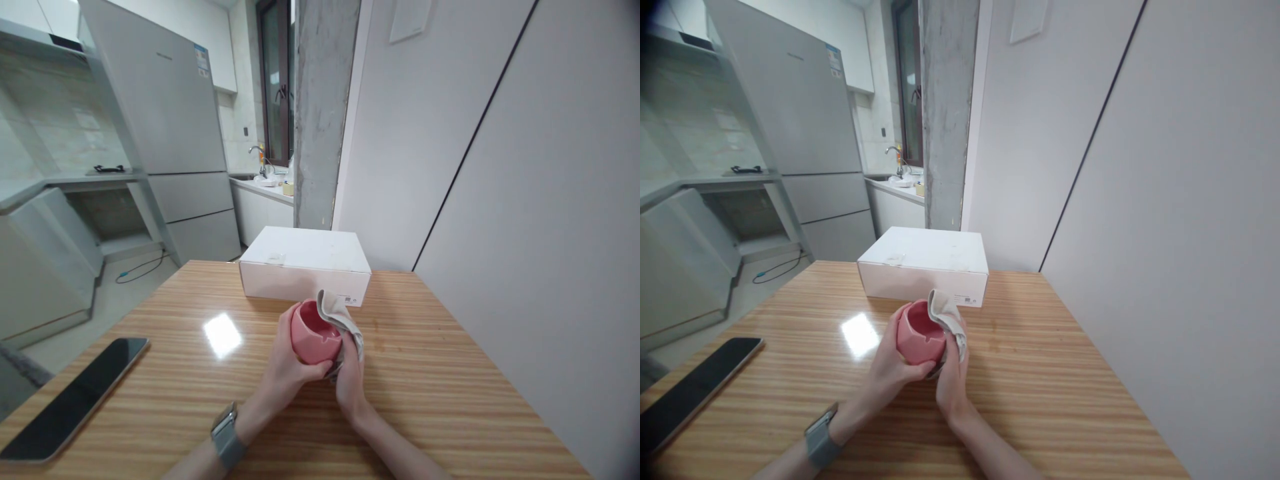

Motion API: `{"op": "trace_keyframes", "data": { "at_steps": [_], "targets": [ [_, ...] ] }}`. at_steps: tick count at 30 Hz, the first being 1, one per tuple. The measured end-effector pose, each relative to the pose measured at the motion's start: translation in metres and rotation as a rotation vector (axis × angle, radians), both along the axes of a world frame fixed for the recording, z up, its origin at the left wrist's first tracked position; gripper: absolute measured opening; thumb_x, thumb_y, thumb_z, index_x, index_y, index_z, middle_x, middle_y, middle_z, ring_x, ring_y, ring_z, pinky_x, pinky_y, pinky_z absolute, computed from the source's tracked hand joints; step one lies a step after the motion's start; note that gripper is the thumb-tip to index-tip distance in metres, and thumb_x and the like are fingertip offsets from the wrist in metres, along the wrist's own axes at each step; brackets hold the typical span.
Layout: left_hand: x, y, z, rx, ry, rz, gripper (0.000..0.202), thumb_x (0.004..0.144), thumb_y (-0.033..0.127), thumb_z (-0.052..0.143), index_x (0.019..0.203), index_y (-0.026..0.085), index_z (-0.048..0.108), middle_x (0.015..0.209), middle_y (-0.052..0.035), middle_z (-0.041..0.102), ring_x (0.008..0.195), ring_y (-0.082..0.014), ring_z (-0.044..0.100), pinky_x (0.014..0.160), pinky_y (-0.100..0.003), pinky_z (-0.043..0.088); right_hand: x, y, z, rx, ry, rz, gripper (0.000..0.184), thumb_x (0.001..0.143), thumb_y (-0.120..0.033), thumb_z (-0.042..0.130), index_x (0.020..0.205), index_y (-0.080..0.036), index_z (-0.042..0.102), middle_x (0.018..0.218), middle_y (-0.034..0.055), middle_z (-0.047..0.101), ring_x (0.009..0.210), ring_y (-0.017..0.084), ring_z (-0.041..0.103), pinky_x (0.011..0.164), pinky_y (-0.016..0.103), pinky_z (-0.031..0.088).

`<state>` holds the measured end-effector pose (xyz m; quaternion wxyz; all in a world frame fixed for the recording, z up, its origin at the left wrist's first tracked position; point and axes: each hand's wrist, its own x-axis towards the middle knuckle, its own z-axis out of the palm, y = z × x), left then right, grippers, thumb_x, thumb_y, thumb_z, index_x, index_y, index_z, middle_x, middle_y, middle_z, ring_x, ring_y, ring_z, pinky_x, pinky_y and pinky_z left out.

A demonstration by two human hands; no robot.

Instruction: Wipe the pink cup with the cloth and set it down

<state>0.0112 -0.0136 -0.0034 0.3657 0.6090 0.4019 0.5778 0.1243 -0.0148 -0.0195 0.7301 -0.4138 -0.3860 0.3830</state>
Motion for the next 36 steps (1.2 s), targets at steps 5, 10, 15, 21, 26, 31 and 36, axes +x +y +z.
{"op": "trace_keyframes", "data": {
  "at_steps": [5,10,15,21,26,31,36],
  "targets": [
    [-0.004,0.003,-0.003,-0.050,0.040,-0.035,0.110,0.048,0.021,0.085,0.141,0.024,0.025,0.137,-0.0113,0.043,0.126,-0.0291,0.042,0.107,-0.043,0.032,0.003,0.000,0.006,0.030,-0.004,0.034,0.035,0.084,-0.042,0.053,0.107,-0.021,0.067,0.113,0.0044,0.066,0.111,0.021,0.055,0.102,0.038,0.035],
    [-0.007,0.007,-0.001,-0.221,-0.090,-0.065,0.091,0.050,0.024,0.084,0.130,0.020,0.041,0.129,-0.0123,0.054,0.117,-0.0284,0.052,0.101,-0.041,0.039,0.009,0.005,0.009,-0.113,0.186,0.021,0.037,0.080,-0.048,0.056,0.100,-0.020,0.069,0.102,0.0022,0.070,0.104,0.020,0.060,0.096,0.033,0.041],
    [-0.005,0.006,0.001,-0.446,-0.389,-0.240,0.056,0.067,0.036,0.074,0.114,0.013,0.057,0.116,-0.0138,0.064,0.108,-0.0279,0.059,0.096,-0.040,0.043,0.014,0.013,0.005,-0.175,0.313,0.040,0.042,0.076,-0.053,0.059,0.099,-0.019,0.068,0.096,0.0003,0.072,0.098,0.019,0.063,0.091,0.031,0.045],
    [-0.004,0.005,0.003,-0.513,-0.651,-0.453,0.044,0.084,0.045,0.055,0.116,0.015,0.058,0.119,-0.0107,0.064,0.114,-0.0263,0.056,0.101,-0.040,0.039,0.015,0.018,0.008,-0.198,0.392,0.114,0.041,0.075,-0.053,0.060,0.094,-0.019,0.068,0.091,-0.0008,0.073,0.095,0.019,0.065,0.089,0.030,0.048],
    [-0.004,0.009,-0.002,-0.500,-0.542,-0.341,0.047,0.077,0.043,0.065,0.114,0.013,0.058,0.118,-0.0118,0.064,0.114,-0.0279,0.056,0.102,-0.042,0.038,0.008,0.008,0.006,-0.215,0.260,0.152,0.042,0.079,-0.055,0.056,0.094,-0.018,0.068,0.087,0.0031,0.073,0.093,0.024,0.066,0.086,0.038,0.050],
    [-0.001,0.008,-0.010,-0.423,-0.453,-0.223,0.049,0.076,0.041,0.066,0.115,0.013,0.057,0.115,-0.0126,0.065,0.107,-0.0270,0.059,0.098,-0.042,0.040,0.004,-0.007,-0.009,-0.018,0.019,-0.024,0.036,0.076,-0.044,0.062,0.103,-0.021,0.068,0.109,0.0044,0.069,0.112,0.023,0.056,0.104,0.039,0.035],
    [-0.004,0.012,-0.011,-0.506,-0.505,-0.305,0.056,0.078,0.056,0.057,0.114,0.012,0.060,0.112,-0.0120,0.066,0.107,-0.0263,0.059,0.097,-0.039,0.040,0.003,-0.004,-0.008,-0.016,0.001,-0.070,0.039,0.079,-0.045,0.058,0.107,-0.019,0.066,0.109,0.0063,0.068,0.112,0.024,0.056,0.103,0.040,0.036]
  ]
}}
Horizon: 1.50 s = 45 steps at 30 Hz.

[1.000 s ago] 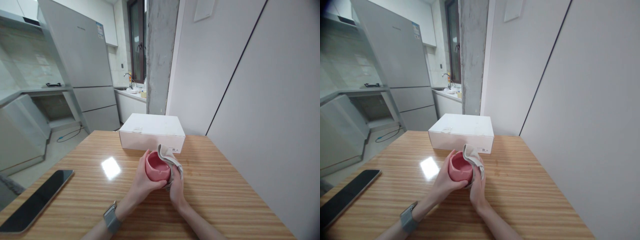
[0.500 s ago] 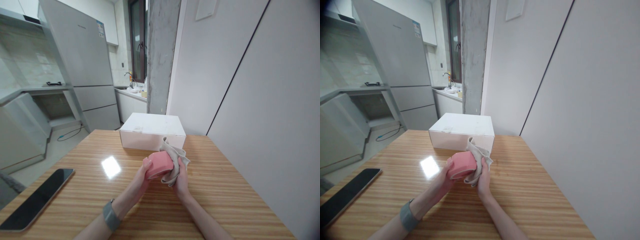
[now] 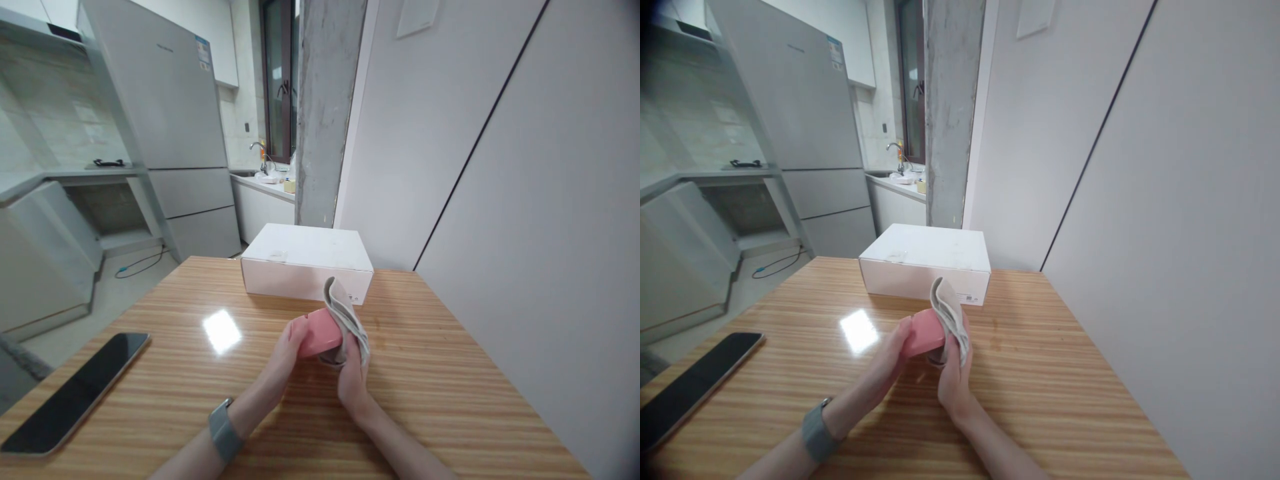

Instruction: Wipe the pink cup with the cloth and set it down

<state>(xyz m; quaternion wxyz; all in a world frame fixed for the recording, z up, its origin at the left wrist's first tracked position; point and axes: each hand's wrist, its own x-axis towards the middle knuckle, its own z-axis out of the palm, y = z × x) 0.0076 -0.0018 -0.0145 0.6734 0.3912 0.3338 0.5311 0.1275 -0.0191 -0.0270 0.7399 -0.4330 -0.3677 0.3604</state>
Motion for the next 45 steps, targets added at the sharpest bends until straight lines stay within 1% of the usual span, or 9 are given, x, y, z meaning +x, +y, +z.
{"op": "trace_keyframes", "data": {
  "at_steps": [2,5,12,18,22,31,35,40,45],
  "targets": [
    [-0.002,0.003,0.001,-0.060,-0.047,-0.083,0.062,0.082,0.062,0.046,0.115,0.012,0.060,0.108,-0.0114,0.068,0.102,-0.0261,0.061,0.091,-0.039,0.043,0.001,0.006,0.008,-0.078,0.082,-0.025,0.041,0.081,-0.049,0.052,0.103,-0.018,0.067,0.101,0.0056,0.071,0.101,0.023,0.062,0.092,0.038,0.044],
    [-0.002,0.003,0.004,-0.039,-0.059,-0.110,0.054,0.084,0.053,0.051,0.122,0.015,0.056,0.113,-0.0099,0.067,0.103,-0.0245,0.061,0.090,-0.037,0.043,0.003,0.013,0.019,-0.156,0.245,-0.004,0.043,0.082,-0.053,0.048,0.095,-0.017,0.069,0.091,0.0039,0.073,0.091,0.022,0.065,0.085,0.035,0.049],
    [0.000,-0.006,0.010,-0.073,-0.280,-0.304,0.052,0.086,0.050,0.051,0.127,0.018,0.054,0.128,-0.0102,0.059,0.124,-0.0259,0.048,0.107,-0.041,0.032,0.001,0.010,0.019,-0.107,0.382,0.102,0.043,0.081,-0.055,0.051,0.101,-0.021,0.067,0.100,0.0008,0.071,0.107,0.021,0.060,0.097,0.035,0.043],
    [-0.002,-0.006,0.009,-0.048,-0.297,-0.312,0.052,0.086,0.048,0.051,0.127,0.016,0.054,0.129,-0.0114,0.059,0.124,-0.0280,0.049,0.108,-0.043,0.031,-0.002,0.004,0.014,-0.075,0.227,0.058,0.046,0.081,-0.055,0.048,0.102,-0.020,0.069,0.097,0.0041,0.072,0.101,0.024,0.062,0.092,0.038,0.046],
    [-0.001,-0.007,0.007,-0.045,-0.315,-0.273,0.053,0.085,0.049,0.052,0.124,0.015,0.056,0.123,-0.0109,0.062,0.123,-0.0277,0.049,0.109,-0.042,0.029,0.002,-0.001,-0.001,-0.007,0.030,-0.003,0.043,0.082,-0.052,0.052,0.107,-0.021,0.068,0.109,0.0050,0.068,0.113,0.025,0.055,0.103,0.041,0.036],
    [0.003,-0.014,0.012,-0.004,-0.217,-0.203,0.053,0.083,0.050,0.056,0.122,0.014,0.057,0.130,-0.0130,0.057,0.122,-0.0293,0.049,0.106,-0.043,0.033,0.015,-0.008,0.017,0.447,-0.599,-0.002,0.039,0.081,-0.036,0.057,0.119,-0.030,0.062,0.135,0.0035,0.050,0.124,0.030,0.045,0.106,0.047,0.031],
    [0.003,-0.009,0.012,-0.059,-0.226,-0.130,0.054,0.081,0.054,0.056,0.118,0.015,0.061,0.123,-0.0105,0.062,0.121,-0.0280,0.050,0.105,-0.041,0.035,0.009,0.002,0.015,0.241,-0.318,-0.041,0.036,0.084,-0.042,0.051,0.110,-0.023,0.066,0.119,0.0061,0.062,0.113,0.027,0.054,0.101,0.045,0.037],
    [0.001,-0.006,0.010,-0.061,-0.180,-0.154,0.046,0.081,0.046,0.060,0.115,0.014,0.062,0.118,-0.0122,0.065,0.114,-0.0286,0.056,0.099,-0.042,0.040,0.009,0.012,0.017,-0.139,0.148,-0.024,0.037,0.083,-0.052,0.048,0.084,-0.021,0.068,0.068,0.0007,0.068,0.071,0.022,0.065,0.079,0.039,0.050],
    [0.002,-0.011,0.013,0.007,-0.173,-0.226,0.046,0.080,0.041,0.064,0.118,0.014,0.060,0.118,-0.0139,0.064,0.110,-0.0282,0.058,0.099,-0.042,0.040,0.012,0.013,0.023,-0.122,0.263,0.073,0.037,0.082,-0.053,0.049,0.079,-0.021,0.068,0.066,-0.0002,0.068,0.072,0.021,0.065,0.078,0.035,0.050]
  ]
}}
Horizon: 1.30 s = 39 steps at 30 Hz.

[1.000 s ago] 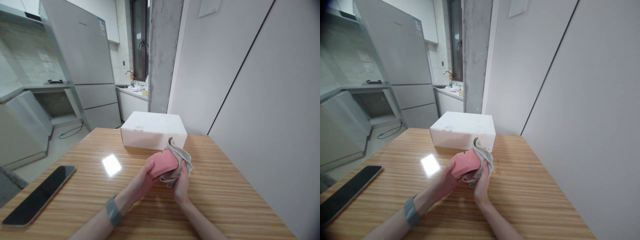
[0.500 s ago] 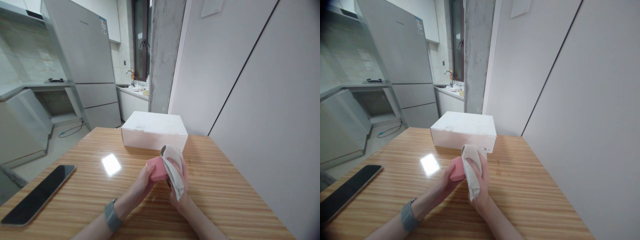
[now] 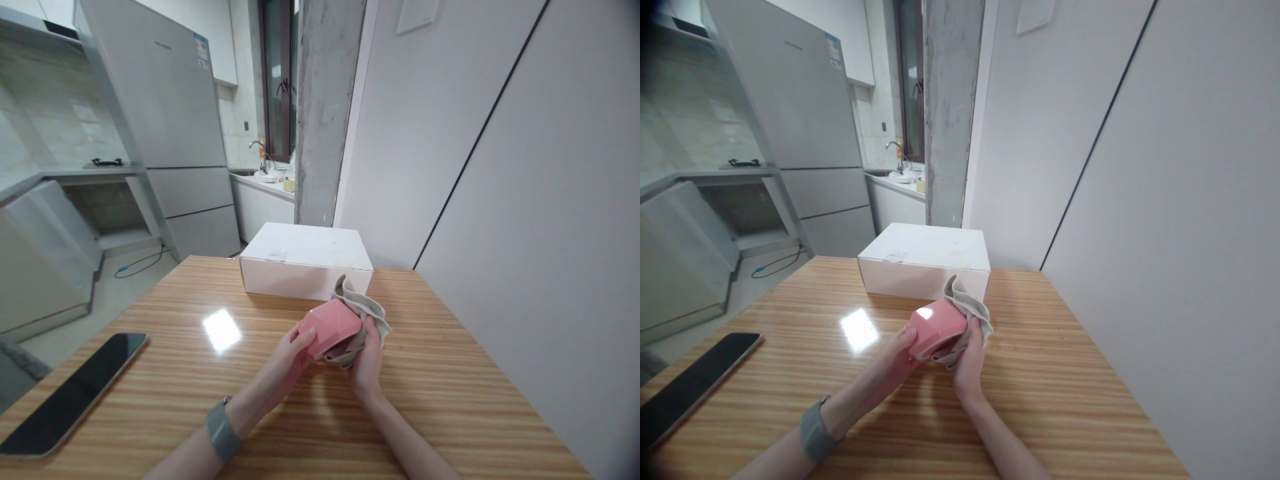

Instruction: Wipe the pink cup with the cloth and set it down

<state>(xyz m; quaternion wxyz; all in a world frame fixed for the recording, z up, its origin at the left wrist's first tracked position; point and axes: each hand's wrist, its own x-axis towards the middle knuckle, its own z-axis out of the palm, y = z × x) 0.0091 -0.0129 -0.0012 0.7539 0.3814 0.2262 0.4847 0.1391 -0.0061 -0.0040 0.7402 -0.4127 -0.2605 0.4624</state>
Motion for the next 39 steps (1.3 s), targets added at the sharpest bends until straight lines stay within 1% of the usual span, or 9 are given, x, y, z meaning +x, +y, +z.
{"op": "trace_keyframes", "data": {
  "at_steps": [6,13,17,20,22,27,30,34,39],
  "targets": [
    [-0.003,0.001,0.001,-0.012,-0.019,-0.013,0.046,0.079,0.038,0.066,0.117,0.012,0.060,0.116,-0.0148,0.065,0.108,-0.0285,0.059,0.098,-0.042,0.041,0.002,-0.001,-0.003,0.080,-0.206,-0.094,0.035,0.082,-0.048,0.053,0.094,-0.019,0.068,0.096,0.0030,0.069,0.099,0.023,0.060,0.094,0.037,0.041],
    [-0.002,0.000,-0.004,-0.004,0.046,0.123,0.060,0.073,0.032,0.073,0.127,0.015,0.053,0.125,-0.0152,0.059,0.113,-0.0292,0.056,0.097,-0.042,0.041,0.014,-0.009,-0.007,0.512,-0.800,0.008,0.035,0.087,-0.044,0.046,0.106,-0.023,0.066,0.114,0.0065,0.063,0.119,0.026,0.049,0.104,0.043,0.032],
    [-0.001,-0.004,-0.003,0.009,0.065,0.089,0.057,0.074,0.039,0.072,0.124,0.017,0.057,0.126,-0.0146,0.059,0.117,-0.0298,0.052,0.099,-0.041,0.040,0.008,-0.004,-0.007,0.432,-0.648,0.013,0.035,0.090,-0.040,0.043,0.111,-0.021,0.064,0.109,0.0067,0.067,0.116,0.024,0.052,0.102,0.042,0.036],
    [-0.001,-0.006,-0.002,-0.068,0.057,0.026,0.054,0.078,0.052,0.062,0.118,0.016,0.062,0.121,-0.0144,0.061,0.112,-0.0306,0.055,0.093,-0.042,0.044,0.007,0.001,-0.003,0.324,-0.499,-0.016,0.034,0.088,-0.039,0.047,0.110,-0.020,0.065,0.106,0.0055,0.068,0.113,0.024,0.054,0.102,0.041,0.036],
    [-0.002,-0.005,-0.004,-0.093,0.089,0.038,0.053,0.079,0.050,0.062,0.121,0.018,0.059,0.121,-0.0127,0.061,0.109,-0.0288,0.057,0.088,-0.040,0.046,0.009,0.004,0.000,0.265,-0.415,-0.054,0.032,0.086,-0.039,0.049,0.105,-0.021,0.068,0.103,0.0037,0.070,0.109,0.023,0.057,0.101,0.039,0.037],
    [-0.002,-0.002,-0.009,-0.013,0.191,0.060,0.085,0.064,0.047,0.077,0.137,0.021,0.043,0.123,-0.0148,0.058,0.108,-0.0290,0.057,0.087,-0.037,0.046,0.011,0.006,0.003,0.192,-0.194,0.025,0.036,0.085,-0.045,0.048,0.097,-0.021,0.072,0.100,0.0024,0.071,0.103,0.023,0.061,0.098,0.037,0.040],
    [-0.003,-0.002,-0.005,0.106,0.199,0.045,0.096,0.056,0.045,0.082,0.140,0.024,0.039,0.136,-0.0138,0.048,0.115,-0.0314,0.052,0.092,-0.038,0.043,0.007,0.005,-0.003,0.108,-0.100,0.099,0.039,0.082,-0.050,0.052,0.100,-0.021,0.071,0.103,0.0028,0.071,0.105,0.023,0.060,0.098,0.038,0.040],
    [-0.005,-0.003,0.001,0.204,0.283,0.139,0.092,0.058,0.042,0.079,0.139,0.025,0.040,0.136,-0.0116,0.049,0.118,-0.0315,0.049,0.096,-0.037,0.040,0.001,0.002,-0.006,0.051,-0.075,0.133,0.041,0.080,-0.052,0.055,0.102,-0.020,0.070,0.105,0.0033,0.070,0.103,0.024,0.061,0.097,0.040,0.042],
    [-0.003,0.001,-0.007,0.157,0.282,0.209,0.079,0.068,0.042,0.071,0.138,0.023,0.040,0.129,-0.0114,0.056,0.114,-0.0294,0.053,0.095,-0.039,0.042,-0.001,-0.004,-0.002,0.239,-0.308,0.186,0.040,0.086,-0.050,0.050,0.112,-0.024,0.065,0.113,0.0035,0.067,0.115,0.024,0.054,0.105,0.041,0.036]
  ]
}}
